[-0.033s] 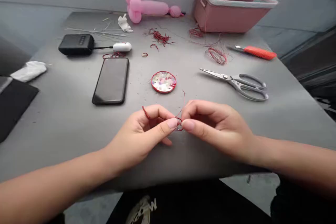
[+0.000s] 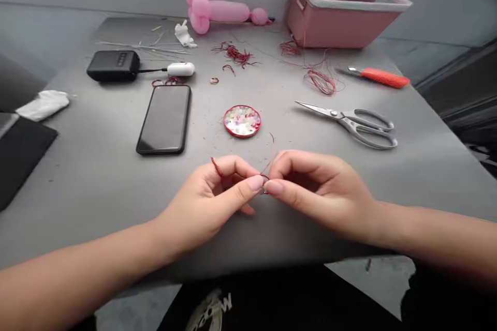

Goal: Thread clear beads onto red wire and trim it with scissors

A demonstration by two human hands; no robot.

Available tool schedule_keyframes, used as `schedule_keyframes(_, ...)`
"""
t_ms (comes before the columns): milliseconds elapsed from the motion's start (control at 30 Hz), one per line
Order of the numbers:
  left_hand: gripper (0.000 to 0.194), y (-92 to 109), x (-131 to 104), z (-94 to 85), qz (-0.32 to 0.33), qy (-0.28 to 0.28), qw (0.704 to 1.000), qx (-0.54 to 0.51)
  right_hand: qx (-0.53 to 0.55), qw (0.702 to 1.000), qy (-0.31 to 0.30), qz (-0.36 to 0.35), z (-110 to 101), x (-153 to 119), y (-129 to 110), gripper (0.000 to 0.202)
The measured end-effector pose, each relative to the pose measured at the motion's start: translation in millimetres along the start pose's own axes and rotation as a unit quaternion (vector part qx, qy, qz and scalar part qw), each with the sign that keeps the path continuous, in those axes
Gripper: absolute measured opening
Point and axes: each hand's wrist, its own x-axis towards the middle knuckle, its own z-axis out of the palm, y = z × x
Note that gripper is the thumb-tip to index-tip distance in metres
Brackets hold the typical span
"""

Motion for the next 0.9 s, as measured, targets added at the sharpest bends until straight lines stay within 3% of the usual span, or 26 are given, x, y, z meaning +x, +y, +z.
schedule_keyframes(133, 0.020, 1, 4, 0.9, -0.019, 0.010, 1.000, -0.004, -0.057, 0.998, 0.010, -0.023, 2, 1, 6, 0.020)
schedule_keyframes(333, 0.024, 2, 5, -0.8, -0.022, -0.028, 0.999, 0.013, -0.184, 0.966, -0.004, -0.179, 2, 1, 13, 0.012)
schedule_keyframes(467, 0.017, 2, 4, -0.8, 0.003, -0.031, 0.998, 0.062, -0.228, 0.945, -0.025, -0.233, 0, 2, 14, 0.014)
schedule_keyframes(667, 0.015, -1, 4, 0.5, 0.066, 0.003, 0.993, 0.100, -0.161, 0.970, -0.019, -0.182, 1, 5, 12, 0.018)
schedule_keyframes(900, 0.007, -1, 3, 1.8, 0.040, 0.032, 0.998, 0.024, -0.133, 0.984, -0.011, -0.119, -3, 7, 9, 0.020)
